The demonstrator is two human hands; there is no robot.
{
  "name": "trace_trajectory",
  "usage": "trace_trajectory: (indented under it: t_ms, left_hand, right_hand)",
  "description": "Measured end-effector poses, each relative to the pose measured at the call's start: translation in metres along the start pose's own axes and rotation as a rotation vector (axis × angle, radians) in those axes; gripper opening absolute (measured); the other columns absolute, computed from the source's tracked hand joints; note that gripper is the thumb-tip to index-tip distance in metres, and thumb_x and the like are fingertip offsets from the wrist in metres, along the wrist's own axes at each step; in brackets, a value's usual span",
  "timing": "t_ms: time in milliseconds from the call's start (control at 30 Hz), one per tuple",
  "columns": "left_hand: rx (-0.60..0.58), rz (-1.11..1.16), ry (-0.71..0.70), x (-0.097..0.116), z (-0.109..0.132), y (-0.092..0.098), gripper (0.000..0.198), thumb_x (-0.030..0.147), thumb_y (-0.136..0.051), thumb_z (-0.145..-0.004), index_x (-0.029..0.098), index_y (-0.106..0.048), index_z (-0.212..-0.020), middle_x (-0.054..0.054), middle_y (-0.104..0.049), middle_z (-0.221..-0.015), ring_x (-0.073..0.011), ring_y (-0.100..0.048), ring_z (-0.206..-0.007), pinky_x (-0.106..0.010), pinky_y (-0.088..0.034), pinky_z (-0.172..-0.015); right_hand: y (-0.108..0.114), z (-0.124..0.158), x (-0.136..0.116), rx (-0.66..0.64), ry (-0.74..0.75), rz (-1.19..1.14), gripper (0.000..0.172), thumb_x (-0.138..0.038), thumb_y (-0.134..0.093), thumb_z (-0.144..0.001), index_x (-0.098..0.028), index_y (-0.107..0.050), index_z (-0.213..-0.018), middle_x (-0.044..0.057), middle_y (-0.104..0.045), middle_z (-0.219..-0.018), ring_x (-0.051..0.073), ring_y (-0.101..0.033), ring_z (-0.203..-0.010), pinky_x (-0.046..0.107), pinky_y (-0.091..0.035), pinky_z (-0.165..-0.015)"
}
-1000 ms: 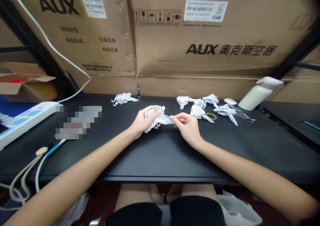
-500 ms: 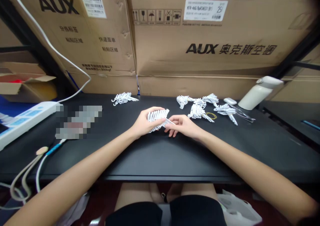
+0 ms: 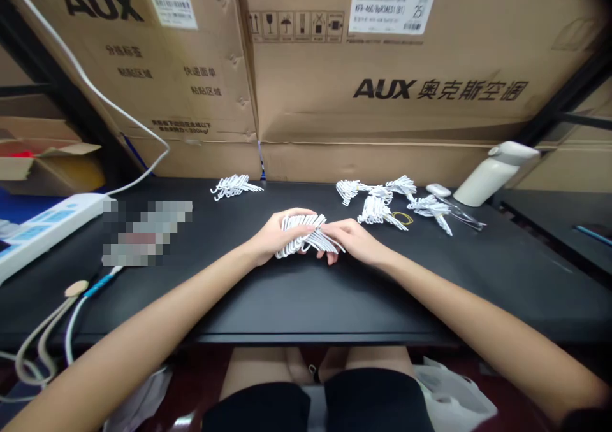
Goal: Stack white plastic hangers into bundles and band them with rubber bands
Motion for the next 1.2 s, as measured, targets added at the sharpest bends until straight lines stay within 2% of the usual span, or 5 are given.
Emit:
trace_trajectory:
  t_ms: [200,367,533,700,1200]
  left_hand:
    - [0.058,0.122,0.087,-0.006,-0.003,0.006,0.046,0.037,-0.076,-0.068,0.019,-0.063,-0.109,-0.004,-0.069,-0.086,-0.0143,-0.063,-0.065,-0.025,-0.056,-0.050]
    - [0.065,0.118,0.117,-0.009,-0.002,0.007,0.046,0.037,-0.077,-0.068,0.019,-0.064,-0.108,-0.005,-0.069,-0.087,-0.0148,-0.064,-0.068,-0.024,-0.057,-0.050]
    - [0.093,0.124,0.103,-0.008,-0.002,0.010,0.046,0.036,-0.078,-0.067,0.020,-0.064,-0.108,-0.005,-0.069,-0.090,-0.0154,-0.065,-0.071,-0.025,-0.058,-0.051]
    - [0.127,0.159,0.089,-0.006,-0.003,0.014,0.047,0.034,-0.076,-0.068,0.020,-0.062,-0.111,-0.007,-0.069,-0.101,-0.0161,-0.066,-0.074,-0.024,-0.057,-0.051]
    - [-0.061,0.171,0.090,-0.003,0.002,-0.002,0.045,0.030,-0.075,-0.070,0.018,-0.062,-0.111,-0.004,-0.069,-0.082,-0.0126,-0.062,-0.061,-0.022,-0.056,-0.048]
  right_hand:
    - [0.005,0.000,-0.002,0.054,-0.043,-0.076,0.032,-0.043,-0.054,-0.083,-0.013,-0.061,-0.075,0.003,-0.066,-0.062,0.011,-0.057,-0.044,0.023,-0.048,-0.048]
    - [0.015,0.002,0.000,0.166,0.002,0.006,0.033,-0.043,-0.063,-0.079,-0.015,-0.056,-0.064,-0.004,-0.054,-0.046,0.007,-0.048,-0.036,0.019,-0.039,-0.040]
    - [0.021,0.002,0.000,0.234,0.028,0.013,0.033,-0.045,-0.063,-0.079,-0.014,-0.058,-0.066,-0.003,-0.055,-0.048,0.006,-0.049,-0.037,0.018,-0.040,-0.040]
    - [0.022,-0.003,0.017,0.211,-0.157,-0.154,0.031,-0.040,-0.052,-0.086,-0.015,-0.059,-0.069,-0.001,-0.059,-0.052,0.008,-0.051,-0.036,0.020,-0.046,-0.040]
    - [0.021,-0.003,0.014,0.331,-0.002,-0.319,0.035,-0.038,-0.080,-0.060,-0.017,-0.056,-0.075,-0.003,-0.064,-0.060,0.008,-0.056,-0.046,0.021,-0.049,-0.044]
Point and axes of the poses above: each hand's wrist, its own z-axis away from the middle knuckle, its own y-axis out of the back of the hand, x = y × z, the point moved 8 cm from there along -z, towards the middle knuckle
